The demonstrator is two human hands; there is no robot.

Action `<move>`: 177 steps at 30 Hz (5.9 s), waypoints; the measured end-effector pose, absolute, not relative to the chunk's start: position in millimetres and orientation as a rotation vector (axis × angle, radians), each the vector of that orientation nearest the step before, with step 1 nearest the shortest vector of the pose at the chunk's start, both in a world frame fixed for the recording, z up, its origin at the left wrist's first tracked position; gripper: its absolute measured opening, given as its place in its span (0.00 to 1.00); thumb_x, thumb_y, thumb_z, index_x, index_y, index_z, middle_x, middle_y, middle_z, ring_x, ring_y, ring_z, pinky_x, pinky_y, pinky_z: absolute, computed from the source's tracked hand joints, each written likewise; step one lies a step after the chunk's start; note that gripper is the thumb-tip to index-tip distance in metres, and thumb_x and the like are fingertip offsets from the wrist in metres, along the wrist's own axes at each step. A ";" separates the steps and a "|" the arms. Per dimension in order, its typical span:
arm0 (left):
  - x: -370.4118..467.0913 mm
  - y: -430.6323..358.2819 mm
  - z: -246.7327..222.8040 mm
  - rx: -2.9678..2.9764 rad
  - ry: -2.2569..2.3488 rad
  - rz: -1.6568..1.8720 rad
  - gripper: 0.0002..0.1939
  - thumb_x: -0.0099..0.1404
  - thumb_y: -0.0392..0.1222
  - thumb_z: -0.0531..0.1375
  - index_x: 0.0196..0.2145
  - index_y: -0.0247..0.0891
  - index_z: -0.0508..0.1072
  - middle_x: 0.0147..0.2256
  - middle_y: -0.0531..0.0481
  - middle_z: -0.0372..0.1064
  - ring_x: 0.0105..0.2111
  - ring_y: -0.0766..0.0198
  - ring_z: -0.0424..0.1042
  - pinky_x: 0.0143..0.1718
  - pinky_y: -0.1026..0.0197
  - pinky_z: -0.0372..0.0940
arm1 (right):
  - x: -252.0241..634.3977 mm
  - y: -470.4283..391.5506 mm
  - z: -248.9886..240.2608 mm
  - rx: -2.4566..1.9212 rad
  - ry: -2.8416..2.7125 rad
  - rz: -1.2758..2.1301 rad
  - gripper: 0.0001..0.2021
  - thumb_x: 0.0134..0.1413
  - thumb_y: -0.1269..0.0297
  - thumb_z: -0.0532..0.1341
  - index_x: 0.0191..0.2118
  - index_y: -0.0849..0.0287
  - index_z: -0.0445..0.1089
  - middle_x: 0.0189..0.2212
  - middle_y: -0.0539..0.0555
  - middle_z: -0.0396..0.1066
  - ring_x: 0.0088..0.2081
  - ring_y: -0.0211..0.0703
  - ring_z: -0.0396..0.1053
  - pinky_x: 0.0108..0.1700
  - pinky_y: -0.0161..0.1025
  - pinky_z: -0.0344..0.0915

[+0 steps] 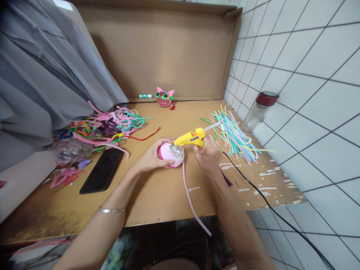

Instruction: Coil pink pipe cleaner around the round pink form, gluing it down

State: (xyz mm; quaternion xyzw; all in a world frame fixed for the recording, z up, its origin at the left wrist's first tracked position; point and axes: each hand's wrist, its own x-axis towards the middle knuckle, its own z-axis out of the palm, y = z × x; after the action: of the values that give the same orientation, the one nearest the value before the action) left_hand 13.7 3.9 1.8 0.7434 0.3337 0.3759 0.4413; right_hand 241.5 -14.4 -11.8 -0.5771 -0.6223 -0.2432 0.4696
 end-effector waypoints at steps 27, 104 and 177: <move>13.7 4.3 1.2 1.861 0.839 0.927 0.33 0.44 0.45 0.72 0.47 0.39 0.67 0.55 0.42 0.65 0.54 0.51 0.68 0.57 0.50 0.62 | 244.3 -15.3 -8.5 -1.382 -1.577 -0.567 0.03 0.46 0.68 0.56 0.30 0.55 0.63 0.27 0.51 0.63 0.30 0.45 0.61 0.34 0.40 0.57; 5.3 10.6 2.8 1.875 1.082 0.995 0.34 0.44 0.47 0.67 0.49 0.37 0.66 0.45 0.47 0.69 0.45 0.56 0.69 0.49 0.55 0.66 | 215.0 -43.5 -40.7 -0.834 -2.610 -0.740 0.12 0.67 0.73 0.51 0.42 0.58 0.71 0.31 0.53 0.69 0.32 0.42 0.62 0.37 0.41 0.51; 12.5 1.1 2.3 2.230 0.853 1.009 0.28 0.51 0.48 0.68 0.48 0.38 0.69 0.54 0.38 0.66 0.56 0.49 0.66 0.60 0.46 0.59 | 205.1 -64.8 -25.3 -0.679 -1.990 -0.437 0.14 0.68 0.65 0.48 0.48 0.63 0.68 0.36 0.60 0.76 0.39 0.43 0.73 0.39 0.41 0.67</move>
State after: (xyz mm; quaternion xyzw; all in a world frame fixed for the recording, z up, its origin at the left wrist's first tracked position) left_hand 12.5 1.1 2.3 0.8281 0.3169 0.3747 0.2712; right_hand 205.1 -64.8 -25.3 -0.2780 -0.8146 -0.1789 0.4765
